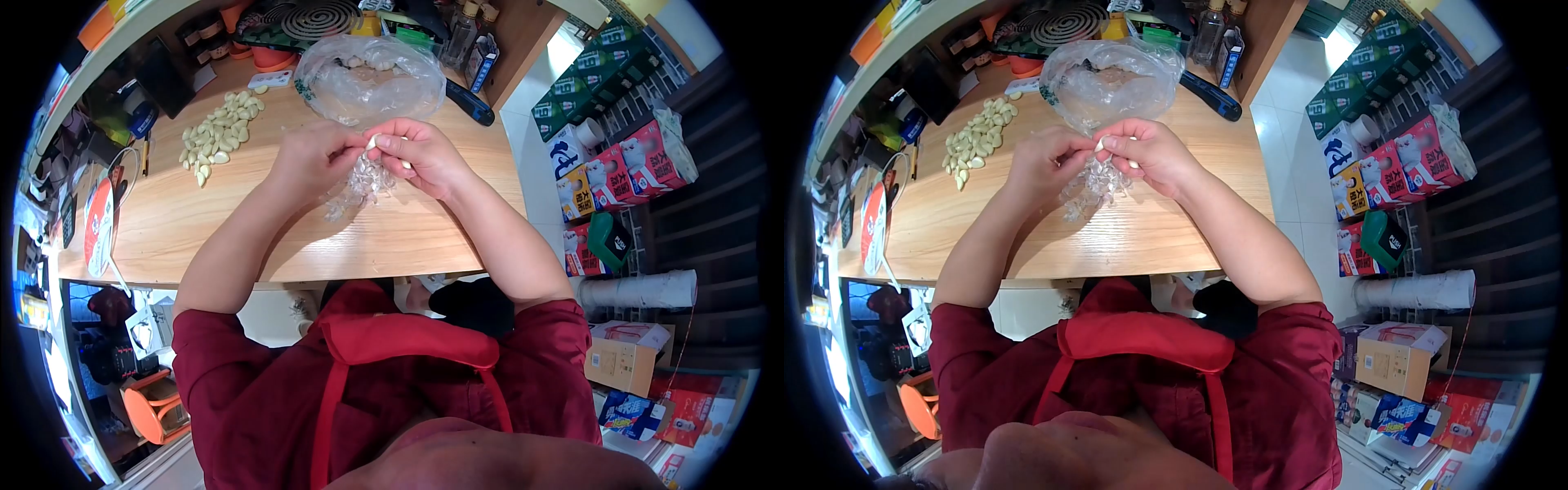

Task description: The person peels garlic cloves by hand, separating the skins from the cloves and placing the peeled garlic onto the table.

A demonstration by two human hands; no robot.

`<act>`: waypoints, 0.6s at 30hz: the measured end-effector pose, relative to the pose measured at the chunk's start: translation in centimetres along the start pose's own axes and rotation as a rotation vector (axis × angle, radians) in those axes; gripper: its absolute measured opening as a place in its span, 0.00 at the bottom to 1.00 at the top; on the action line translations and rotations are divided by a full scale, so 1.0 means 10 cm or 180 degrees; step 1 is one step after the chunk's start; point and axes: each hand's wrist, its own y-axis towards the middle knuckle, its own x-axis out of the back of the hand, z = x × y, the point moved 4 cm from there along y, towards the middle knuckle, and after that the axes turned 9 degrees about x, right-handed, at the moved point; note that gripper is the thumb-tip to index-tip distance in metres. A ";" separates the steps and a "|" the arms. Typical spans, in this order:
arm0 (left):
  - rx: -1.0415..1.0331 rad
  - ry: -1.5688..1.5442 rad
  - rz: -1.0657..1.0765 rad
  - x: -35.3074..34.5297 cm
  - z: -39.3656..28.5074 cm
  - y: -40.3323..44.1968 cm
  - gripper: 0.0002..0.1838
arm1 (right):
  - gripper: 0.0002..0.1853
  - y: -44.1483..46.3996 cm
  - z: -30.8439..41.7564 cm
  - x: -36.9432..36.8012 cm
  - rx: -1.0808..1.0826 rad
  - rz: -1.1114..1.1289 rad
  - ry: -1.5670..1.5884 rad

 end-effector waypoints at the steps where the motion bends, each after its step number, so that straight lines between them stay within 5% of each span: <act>1: -0.0050 0.0016 0.0000 0.00 -0.01 0.00 0.06 | 0.10 0.00 0.00 0.00 -0.0016 -0.0012 -0.0027; 18: -0.0264 0.0013 0.0008 0.02 -0.02 0.00 0.07 | 0.08 0.00 0.01 0.00 -0.0047 0.0164 0.0200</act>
